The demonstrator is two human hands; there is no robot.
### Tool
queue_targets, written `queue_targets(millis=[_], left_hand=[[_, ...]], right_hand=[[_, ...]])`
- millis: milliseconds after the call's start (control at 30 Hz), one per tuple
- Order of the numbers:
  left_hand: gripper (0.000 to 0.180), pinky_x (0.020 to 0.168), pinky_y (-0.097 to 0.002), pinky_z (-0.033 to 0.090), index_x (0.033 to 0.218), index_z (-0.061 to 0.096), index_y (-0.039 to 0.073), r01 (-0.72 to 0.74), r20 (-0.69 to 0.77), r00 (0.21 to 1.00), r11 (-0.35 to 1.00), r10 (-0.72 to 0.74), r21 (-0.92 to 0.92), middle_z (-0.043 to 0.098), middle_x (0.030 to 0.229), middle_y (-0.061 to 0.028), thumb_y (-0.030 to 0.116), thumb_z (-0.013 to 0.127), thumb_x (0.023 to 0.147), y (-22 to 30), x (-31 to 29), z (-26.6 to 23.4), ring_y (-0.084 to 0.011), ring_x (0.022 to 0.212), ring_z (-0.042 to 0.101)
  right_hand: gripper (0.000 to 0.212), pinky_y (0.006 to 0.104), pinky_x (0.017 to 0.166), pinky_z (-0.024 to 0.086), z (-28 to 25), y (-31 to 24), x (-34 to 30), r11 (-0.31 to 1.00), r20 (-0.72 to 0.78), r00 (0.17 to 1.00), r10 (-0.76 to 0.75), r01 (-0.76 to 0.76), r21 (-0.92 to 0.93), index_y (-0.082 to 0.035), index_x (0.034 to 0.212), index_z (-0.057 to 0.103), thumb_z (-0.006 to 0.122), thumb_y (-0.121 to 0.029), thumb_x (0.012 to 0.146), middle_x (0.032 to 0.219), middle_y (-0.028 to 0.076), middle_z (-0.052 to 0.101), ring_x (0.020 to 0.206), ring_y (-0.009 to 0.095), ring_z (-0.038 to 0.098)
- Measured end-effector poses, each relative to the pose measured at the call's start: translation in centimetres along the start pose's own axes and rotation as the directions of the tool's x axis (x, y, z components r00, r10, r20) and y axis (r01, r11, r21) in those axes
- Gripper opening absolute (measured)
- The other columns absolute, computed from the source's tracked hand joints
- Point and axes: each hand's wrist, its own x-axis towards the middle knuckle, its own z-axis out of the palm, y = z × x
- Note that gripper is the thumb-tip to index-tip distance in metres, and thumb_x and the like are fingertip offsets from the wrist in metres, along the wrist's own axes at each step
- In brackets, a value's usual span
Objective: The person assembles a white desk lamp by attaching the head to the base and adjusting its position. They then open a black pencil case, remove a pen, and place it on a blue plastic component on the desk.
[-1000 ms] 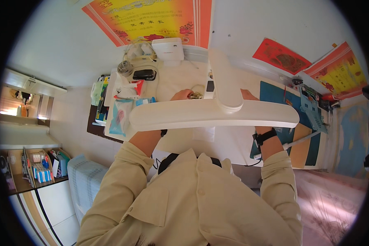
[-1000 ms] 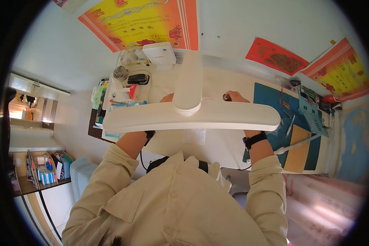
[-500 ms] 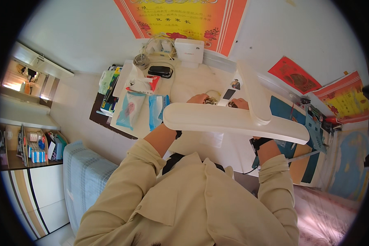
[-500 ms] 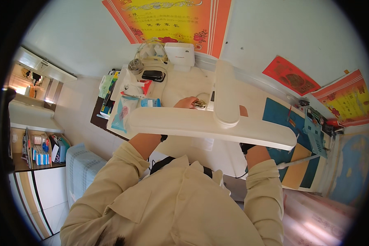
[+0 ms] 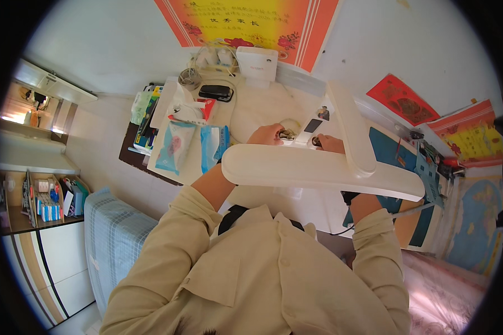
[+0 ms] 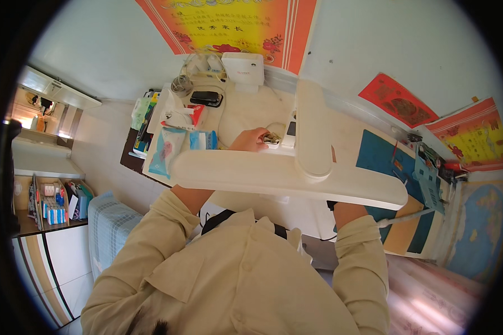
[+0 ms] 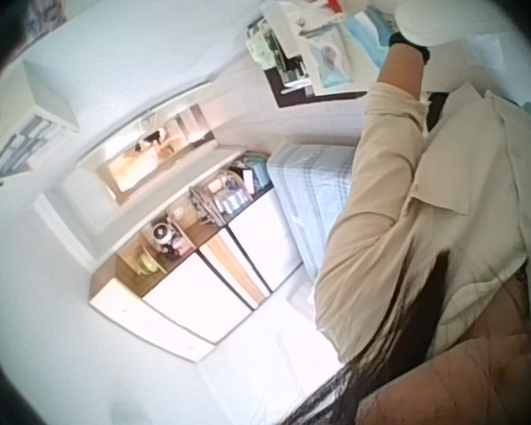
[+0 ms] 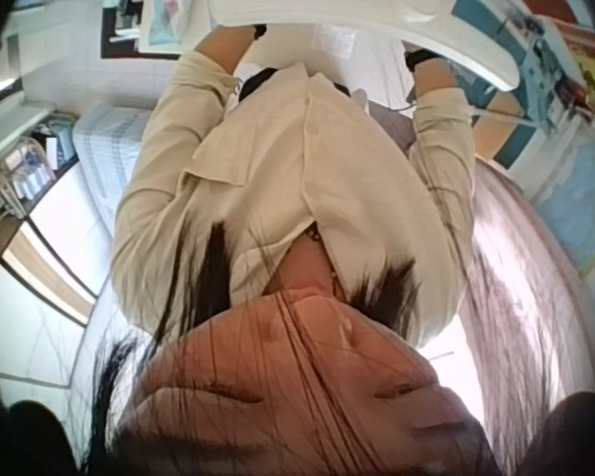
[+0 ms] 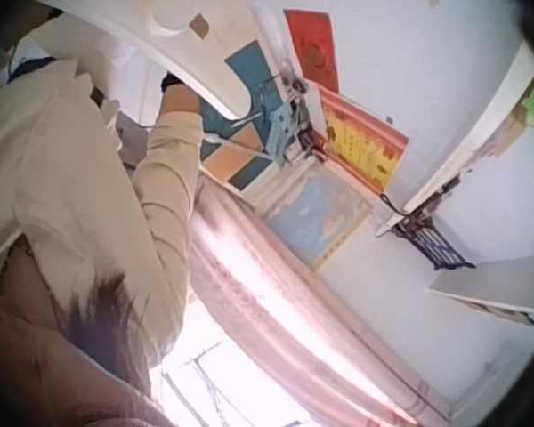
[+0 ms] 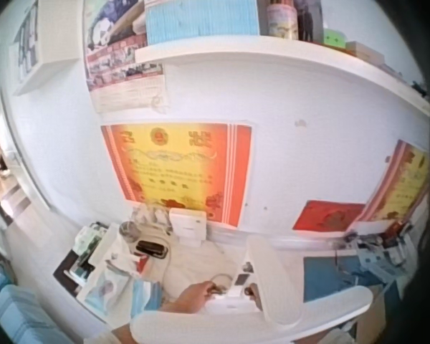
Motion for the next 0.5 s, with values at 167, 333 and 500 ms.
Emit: queue_targets(millis=[167,333,500], left_hand=[[0.047,0.088,-0.0343,0.053,0.123,0.058,-0.002,0.021,0.0,1.0,1.0,-0.021,-0.018,0.069,0.107,-0.0189,0.015,0.073,0.082,-0.8,0.1,0.0,-0.0272,0.102,0.068],[0.042,0.084,-0.0328,0.052,0.121,0.059,-0.001,-0.083,-0.046,0.996,0.993,0.079,-0.078,0.065,0.111,-0.0156,0.015,0.071,0.084,-3.4,-0.5,-1.8,-0.0236,0.099,0.064],[0.032,0.078,-0.0313,0.051,0.113,0.062,0.0,0.01,0.041,0.999,0.964,0.0,-0.265,0.066,0.102,-0.0124,0.018,0.067,0.087,-6.5,-1.9,-1.3,-0.0203,0.089,0.062]], right_hand=[[0.044,0.0379,0.093,0.05,1.6,1.8,-0.8,0.997,-0.073,0.996,0.042,-0.037,0.068,-0.009,0.13,0.055,0.06,-0.034,0.094,0.124,0.009,0.061,0.11,0.027,0.061],[0.044,0.0379,0.093,0.049,2.8,2.7,-2.1,0.847,-0.201,0.923,0.328,-0.193,0.495,-0.009,0.13,0.056,0.06,-0.035,0.094,0.123,0.008,0.062,0.11,0.026,0.061],[0.044,0.0378,0.093,0.049,5.6,1.2,-5.0,-0.216,0.292,0.711,0.64,-0.198,0.956,-0.01,0.13,0.056,0.06,-0.036,0.095,0.122,0.008,0.063,0.109,0.025,0.061]])
